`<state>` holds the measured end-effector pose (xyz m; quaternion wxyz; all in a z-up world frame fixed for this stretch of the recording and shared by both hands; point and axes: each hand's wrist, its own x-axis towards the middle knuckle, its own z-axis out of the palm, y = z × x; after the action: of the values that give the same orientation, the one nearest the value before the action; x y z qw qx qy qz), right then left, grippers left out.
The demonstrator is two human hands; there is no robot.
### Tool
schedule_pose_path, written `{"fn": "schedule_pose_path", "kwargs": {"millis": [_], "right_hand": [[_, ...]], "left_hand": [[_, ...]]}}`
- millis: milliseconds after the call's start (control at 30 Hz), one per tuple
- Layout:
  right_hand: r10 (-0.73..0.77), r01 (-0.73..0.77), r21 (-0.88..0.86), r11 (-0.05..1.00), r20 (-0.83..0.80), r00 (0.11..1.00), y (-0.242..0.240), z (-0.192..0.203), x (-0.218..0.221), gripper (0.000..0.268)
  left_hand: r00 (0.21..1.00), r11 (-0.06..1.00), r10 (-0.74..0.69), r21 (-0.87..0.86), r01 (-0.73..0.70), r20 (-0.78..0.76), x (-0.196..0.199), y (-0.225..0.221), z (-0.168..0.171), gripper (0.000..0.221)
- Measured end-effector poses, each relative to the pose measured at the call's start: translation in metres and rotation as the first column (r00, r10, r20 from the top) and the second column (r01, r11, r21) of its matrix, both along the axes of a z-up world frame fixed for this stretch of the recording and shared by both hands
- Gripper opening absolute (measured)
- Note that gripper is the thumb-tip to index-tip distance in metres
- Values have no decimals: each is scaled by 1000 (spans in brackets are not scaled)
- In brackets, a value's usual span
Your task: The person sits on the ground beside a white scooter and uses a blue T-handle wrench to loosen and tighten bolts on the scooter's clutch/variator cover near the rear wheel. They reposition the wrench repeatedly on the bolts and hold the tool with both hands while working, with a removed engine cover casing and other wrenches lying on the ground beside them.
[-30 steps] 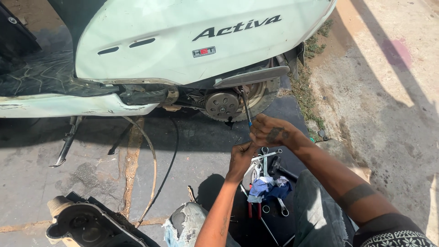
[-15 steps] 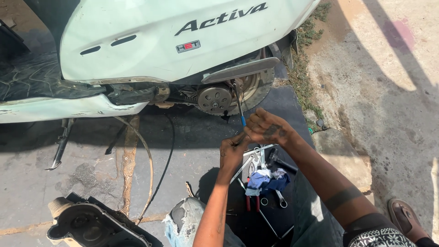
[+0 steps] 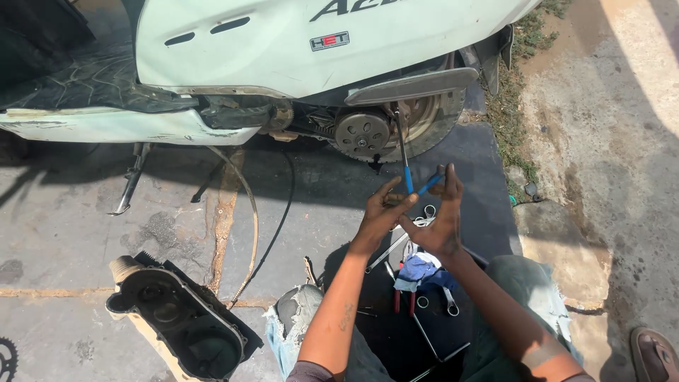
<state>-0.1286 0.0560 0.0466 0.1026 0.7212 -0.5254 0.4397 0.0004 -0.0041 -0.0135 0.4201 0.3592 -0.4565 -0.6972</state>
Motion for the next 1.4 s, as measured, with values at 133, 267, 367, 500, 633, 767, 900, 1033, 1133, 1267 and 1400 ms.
{"fn": "schedule_pose_path", "kwargs": {"millis": [133,267,367,500,633,767,900,1033,1133,1267,1400], "right_hand": [[-69,-308,395,865,703,708,-7,-35,6,78],[-99,-373,479,795,708,699,-19,-48,-4,56],[-125,-333,528,781,655,746,-17,-39,-3,43],[-188,-345,552,759,693,696,4,-29,9,36],[-198,-377,545,749,727,657,27,-65,12,26],[-341,-437,600,670,771,537,27,-124,-1,14],[-448,-446,625,641,776,444,22,-103,-4,15],[-410,-453,571,685,816,408,20,-102,-11,18],[-435,-501,551,668,834,339,21,-107,-14,13],[-544,-637,460,618,836,75,25,-120,-12,9],[-593,-677,430,598,805,-11,28,-127,-9,11]], "left_hand": [[999,998,-41,44,42,-15,-9,0,-11,88],[995,996,-90,-7,90,-36,-16,-10,-31,87],[997,995,-82,-57,81,-8,-11,-9,-30,84],[995,995,-97,31,98,-30,-11,-2,-6,68],[991,977,-134,171,128,23,-18,5,-9,33],[988,977,-88,202,61,127,-29,11,-31,15],[985,980,-53,198,21,162,-41,9,-37,15],[989,986,0,164,-25,148,-52,4,-52,22],[987,982,43,175,-71,158,-56,6,-45,29],[958,963,103,213,-163,269,-54,10,-36,34],[926,950,111,235,-205,361,-53,17,-36,37]]}}
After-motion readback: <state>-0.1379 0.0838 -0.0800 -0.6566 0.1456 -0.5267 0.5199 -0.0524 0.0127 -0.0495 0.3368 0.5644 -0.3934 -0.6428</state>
